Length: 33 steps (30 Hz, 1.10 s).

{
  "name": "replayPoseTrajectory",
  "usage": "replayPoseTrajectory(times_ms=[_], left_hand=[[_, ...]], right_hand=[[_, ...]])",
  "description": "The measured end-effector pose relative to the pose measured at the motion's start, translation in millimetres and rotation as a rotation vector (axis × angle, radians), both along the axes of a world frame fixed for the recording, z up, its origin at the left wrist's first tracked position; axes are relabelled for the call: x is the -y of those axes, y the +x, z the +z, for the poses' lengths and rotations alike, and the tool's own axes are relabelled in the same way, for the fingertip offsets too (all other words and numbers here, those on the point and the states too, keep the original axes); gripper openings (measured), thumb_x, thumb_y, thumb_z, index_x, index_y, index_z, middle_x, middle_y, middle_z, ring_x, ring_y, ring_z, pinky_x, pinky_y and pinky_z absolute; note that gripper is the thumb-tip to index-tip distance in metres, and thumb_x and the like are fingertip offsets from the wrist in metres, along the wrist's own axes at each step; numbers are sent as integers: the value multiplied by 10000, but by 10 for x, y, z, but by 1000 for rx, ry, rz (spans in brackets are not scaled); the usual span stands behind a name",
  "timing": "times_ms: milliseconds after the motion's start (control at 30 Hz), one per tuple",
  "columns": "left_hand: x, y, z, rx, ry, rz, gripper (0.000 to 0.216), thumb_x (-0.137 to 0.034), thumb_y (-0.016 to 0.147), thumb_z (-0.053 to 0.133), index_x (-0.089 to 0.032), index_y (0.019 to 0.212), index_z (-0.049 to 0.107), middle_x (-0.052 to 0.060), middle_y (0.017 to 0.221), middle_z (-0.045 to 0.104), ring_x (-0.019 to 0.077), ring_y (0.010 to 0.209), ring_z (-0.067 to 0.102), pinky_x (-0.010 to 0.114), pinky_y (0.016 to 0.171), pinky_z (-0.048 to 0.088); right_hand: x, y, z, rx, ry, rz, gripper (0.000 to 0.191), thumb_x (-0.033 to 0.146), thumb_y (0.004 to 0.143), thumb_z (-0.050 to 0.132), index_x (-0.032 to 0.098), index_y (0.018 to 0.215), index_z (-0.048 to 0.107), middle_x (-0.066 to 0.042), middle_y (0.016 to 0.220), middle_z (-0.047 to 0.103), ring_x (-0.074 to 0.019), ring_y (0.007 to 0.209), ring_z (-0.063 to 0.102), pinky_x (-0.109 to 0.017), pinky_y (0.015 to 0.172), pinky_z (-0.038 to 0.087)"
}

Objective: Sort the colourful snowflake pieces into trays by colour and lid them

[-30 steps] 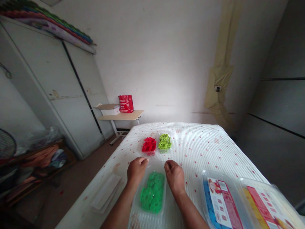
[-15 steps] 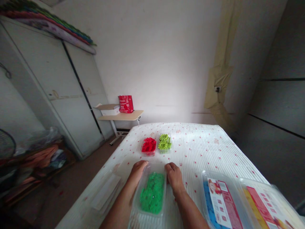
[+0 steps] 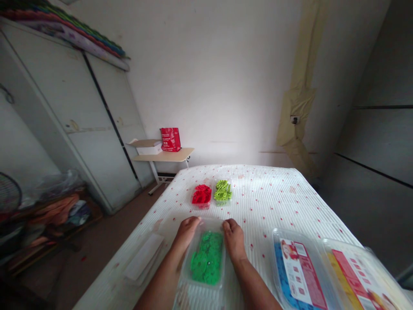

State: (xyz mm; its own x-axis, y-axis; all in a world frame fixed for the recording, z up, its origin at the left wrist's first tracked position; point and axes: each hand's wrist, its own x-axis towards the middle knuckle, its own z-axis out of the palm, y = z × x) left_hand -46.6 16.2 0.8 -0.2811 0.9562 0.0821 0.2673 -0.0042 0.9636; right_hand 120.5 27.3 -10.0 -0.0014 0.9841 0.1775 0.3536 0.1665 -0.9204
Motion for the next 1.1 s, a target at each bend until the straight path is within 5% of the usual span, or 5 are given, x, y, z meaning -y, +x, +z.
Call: replayPoseTrajectory(times_ms=[167,333,700,900,1100], left_hand=[[263,-45,94,-12,-18,-25,374,-462,741,464,-156,863,641,73,867,683,206,889,610,299,779,464],[627,-44,-41,243,-132,-103,711,-466,588,656,-131,1202,529,159,1236,573,264,1120,552,324,914,453],[1058,36,-89,187,-137,-103,497,-483,642,645,-196,1047,628,91,1125,648,277,1119,553,364,972,425],[1133,162,-108,197,-98,78,542,-421,613,651,-226,1113,585,68,1234,586,286,1244,440,390,1036,362],[1112,259,-132,326,-71,124,657,-443,595,677,-248,1203,524,60,1222,593,294,1215,470,379,998,411]], right_hand=[[14,19,6,-20,-2,6,369,444,755,325,174,690,567,-62,676,639,-180,652,573,-259,599,431],[23,26,32,-47,-11,29,428,491,763,320,153,732,582,-63,676,626,-183,647,559,-263,575,423],[546,71,151,266,-96,123,295,353,773,501,133,944,596,-114,893,674,-200,788,626,-259,666,443],[702,63,185,208,-71,153,595,333,824,463,76,1353,370,-176,1080,646,-240,980,623,-287,759,470],[774,90,419,118,-17,206,585,301,844,448,121,1385,319,-126,1035,672,-215,921,642,-276,731,492]])
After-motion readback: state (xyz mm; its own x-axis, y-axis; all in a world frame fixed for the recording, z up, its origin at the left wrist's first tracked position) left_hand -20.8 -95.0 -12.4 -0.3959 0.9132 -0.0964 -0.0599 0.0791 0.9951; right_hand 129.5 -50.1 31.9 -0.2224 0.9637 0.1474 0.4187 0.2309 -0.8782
